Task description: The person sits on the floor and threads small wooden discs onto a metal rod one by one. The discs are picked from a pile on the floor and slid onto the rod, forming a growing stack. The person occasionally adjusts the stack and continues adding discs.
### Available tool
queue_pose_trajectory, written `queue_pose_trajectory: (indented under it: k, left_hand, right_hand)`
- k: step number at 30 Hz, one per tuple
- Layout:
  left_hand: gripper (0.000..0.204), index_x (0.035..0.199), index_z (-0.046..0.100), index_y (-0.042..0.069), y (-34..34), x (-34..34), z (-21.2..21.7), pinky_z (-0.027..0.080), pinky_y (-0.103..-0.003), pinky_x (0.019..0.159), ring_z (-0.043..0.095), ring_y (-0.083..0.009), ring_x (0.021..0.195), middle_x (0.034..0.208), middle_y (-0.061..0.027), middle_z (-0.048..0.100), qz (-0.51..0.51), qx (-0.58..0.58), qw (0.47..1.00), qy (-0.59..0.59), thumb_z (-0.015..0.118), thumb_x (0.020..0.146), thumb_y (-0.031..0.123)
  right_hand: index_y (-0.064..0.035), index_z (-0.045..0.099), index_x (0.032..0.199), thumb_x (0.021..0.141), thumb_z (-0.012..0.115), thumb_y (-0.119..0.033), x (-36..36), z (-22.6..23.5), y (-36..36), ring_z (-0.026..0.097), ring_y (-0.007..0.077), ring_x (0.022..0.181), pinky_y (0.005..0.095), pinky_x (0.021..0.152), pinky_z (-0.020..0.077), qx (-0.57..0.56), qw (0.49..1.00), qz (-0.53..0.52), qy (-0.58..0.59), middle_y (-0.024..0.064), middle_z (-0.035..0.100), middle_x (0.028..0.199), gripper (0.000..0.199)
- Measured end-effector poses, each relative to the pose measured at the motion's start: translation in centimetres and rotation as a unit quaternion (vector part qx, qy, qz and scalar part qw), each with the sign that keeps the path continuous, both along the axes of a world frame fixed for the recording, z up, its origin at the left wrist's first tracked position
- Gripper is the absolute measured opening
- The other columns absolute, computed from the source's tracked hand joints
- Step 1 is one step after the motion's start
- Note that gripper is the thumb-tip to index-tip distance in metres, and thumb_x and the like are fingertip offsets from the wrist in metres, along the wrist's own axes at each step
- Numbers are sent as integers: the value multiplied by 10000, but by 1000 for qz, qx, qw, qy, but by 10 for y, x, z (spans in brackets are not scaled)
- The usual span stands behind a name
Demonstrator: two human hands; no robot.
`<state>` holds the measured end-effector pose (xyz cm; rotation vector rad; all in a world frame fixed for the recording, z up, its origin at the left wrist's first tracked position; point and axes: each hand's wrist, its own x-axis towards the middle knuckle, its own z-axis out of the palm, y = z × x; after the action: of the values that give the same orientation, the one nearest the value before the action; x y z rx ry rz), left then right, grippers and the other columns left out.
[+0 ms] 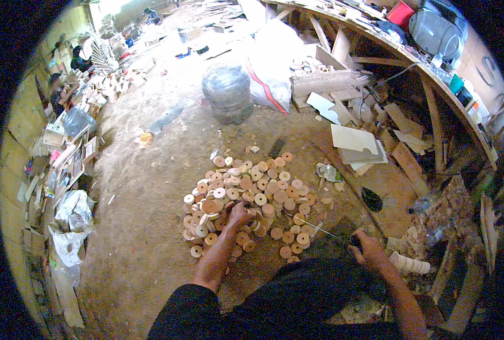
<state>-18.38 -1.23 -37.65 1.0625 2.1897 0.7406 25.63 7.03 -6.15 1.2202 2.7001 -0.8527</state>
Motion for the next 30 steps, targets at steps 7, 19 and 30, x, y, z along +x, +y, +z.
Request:
queue_pose_trajectory:
  k: [7,19,30]
  left_hand:
    - [844,1371,400,73,5,19,-23,552,-512,749,640,-430,956,1055,-250,601,-140,-72,966,203,834,662,221]
    - [810,1381,393,132,-28,52,28,536,-525,696,641,-422,908,1017,-182,624,-58,22,992,111,815,702,262]
    - [741,1310,446,116,-33,68,26,541,-514,731,626,-426,968,1068,-191,577,-20,1,990,143,829,723,357]
  right_hand:
    - [-52,523,1114,899,645,-211,-6,4,-3,621,467,926,503,790,493,6,1000,-7,-16,244,656,990,293]
    - [-50,533,1114,891,642,-207,0,-8,3,618,471,907,502,774,490,8,1000,8,8,246,655,961,295]
    - [-24,526,1136,879,666,-201,-1,6,-5,612,469,913,514,775,476,29,999,14,10,251,652,948,342]
